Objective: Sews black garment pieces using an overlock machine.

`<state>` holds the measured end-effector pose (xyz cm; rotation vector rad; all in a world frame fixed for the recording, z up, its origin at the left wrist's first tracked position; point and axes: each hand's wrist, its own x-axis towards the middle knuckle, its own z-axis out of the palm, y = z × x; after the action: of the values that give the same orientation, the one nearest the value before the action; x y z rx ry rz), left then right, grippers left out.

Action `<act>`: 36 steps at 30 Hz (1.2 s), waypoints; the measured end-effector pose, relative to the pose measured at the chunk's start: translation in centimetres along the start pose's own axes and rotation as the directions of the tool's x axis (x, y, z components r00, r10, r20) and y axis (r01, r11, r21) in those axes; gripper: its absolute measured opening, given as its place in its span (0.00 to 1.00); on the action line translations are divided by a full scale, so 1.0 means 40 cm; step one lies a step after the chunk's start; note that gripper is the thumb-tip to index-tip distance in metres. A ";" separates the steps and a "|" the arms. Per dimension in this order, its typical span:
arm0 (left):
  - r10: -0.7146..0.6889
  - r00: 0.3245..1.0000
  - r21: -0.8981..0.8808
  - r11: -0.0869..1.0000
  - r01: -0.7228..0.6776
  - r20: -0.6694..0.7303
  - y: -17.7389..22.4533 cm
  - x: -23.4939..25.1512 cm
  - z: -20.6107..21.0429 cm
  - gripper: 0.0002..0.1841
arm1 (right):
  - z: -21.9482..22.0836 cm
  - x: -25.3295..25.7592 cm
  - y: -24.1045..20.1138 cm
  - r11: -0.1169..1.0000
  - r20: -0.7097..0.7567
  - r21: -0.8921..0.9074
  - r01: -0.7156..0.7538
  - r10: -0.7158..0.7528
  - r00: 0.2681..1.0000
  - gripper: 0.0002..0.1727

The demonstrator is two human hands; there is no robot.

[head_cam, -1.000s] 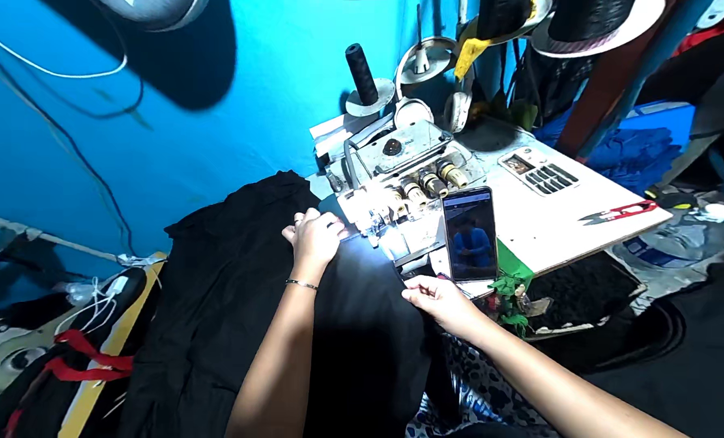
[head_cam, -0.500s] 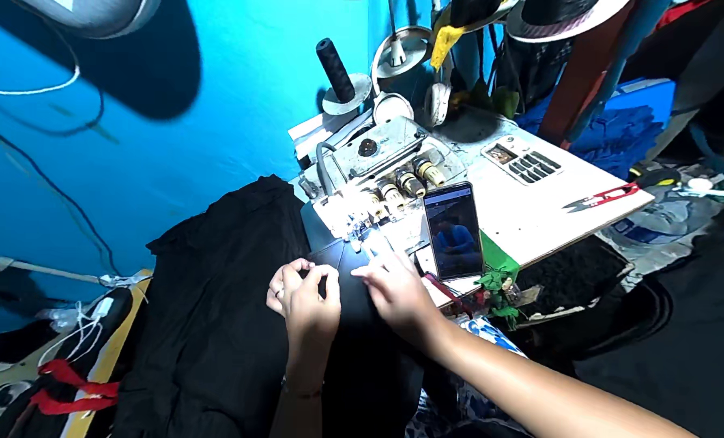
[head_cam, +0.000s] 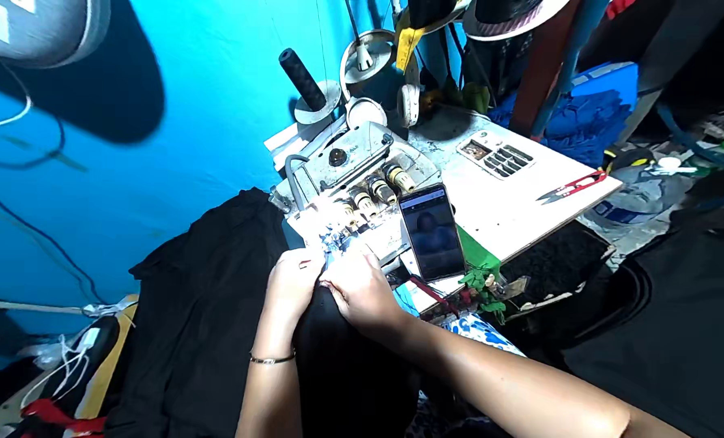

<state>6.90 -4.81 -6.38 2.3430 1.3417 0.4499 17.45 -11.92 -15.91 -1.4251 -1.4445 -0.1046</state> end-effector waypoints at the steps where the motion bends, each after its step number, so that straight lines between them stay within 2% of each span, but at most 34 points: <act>1: 0.029 0.999 0.010 1.000 -0.030 0.031 -0.001 0.011 0.005 0.06 | 0.002 0.000 -0.002 1.000 0.010 -0.005 -0.007 0.007 1.000 0.10; 4: 0.023 0.997 0.055 0.998 -0.027 0.071 0.006 0.027 0.010 0.05 | 0.002 -0.001 -0.002 1.000 0.000 -0.011 -0.019 0.019 1.000 0.10; 8: -0.025 1.000 0.058 0.998 0.024 0.006 0.013 0.022 0.025 0.09 | 0.002 0.001 -0.003 0.999 -0.003 0.027 -0.039 0.039 0.999 0.10; 15: -0.226 0.971 -0.037 0.974 0.224 -0.073 0.020 0.033 0.052 0.11 | 0.005 0.002 0.004 0.984 0.023 0.140 -0.114 0.112 0.993 0.10; 17: -0.238 0.967 -0.068 0.970 0.232 -0.093 0.016 0.041 0.059 0.11 | 0.006 0.001 0.008 0.978 0.025 0.177 -0.112 0.109 0.994 0.09; 22: -0.287 0.957 -0.033 0.958 0.286 -0.043 0.045 0.057 0.044 0.10 | 0.000 -0.002 0.014 0.975 0.041 0.192 -0.114 0.108 0.993 0.09; 30: -0.261 0.964 -0.048 0.965 0.259 -0.047 0.032 0.065 0.049 0.09 | -0.016 -0.007 0.018 0.971 0.074 0.202 -0.124 0.112 0.991 0.09; 33: -0.223 0.971 -0.072 0.974 0.217 -0.092 0.019 0.068 0.059 0.08 | -0.014 -0.013 0.023 0.968 0.077 0.220 -0.117 0.102 0.992 0.10; 36: -0.244 0.965 -0.069 0.969 0.238 -0.098 0.020 0.070 0.062 0.08 | -0.027 -0.020 0.023 0.968 0.102 0.224 -0.111 0.090 0.991 0.10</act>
<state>10.00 -3.19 -7.94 2.1004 1.6168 0.5346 18.59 -12.93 -16.52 -1.3229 -1.4060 0.1888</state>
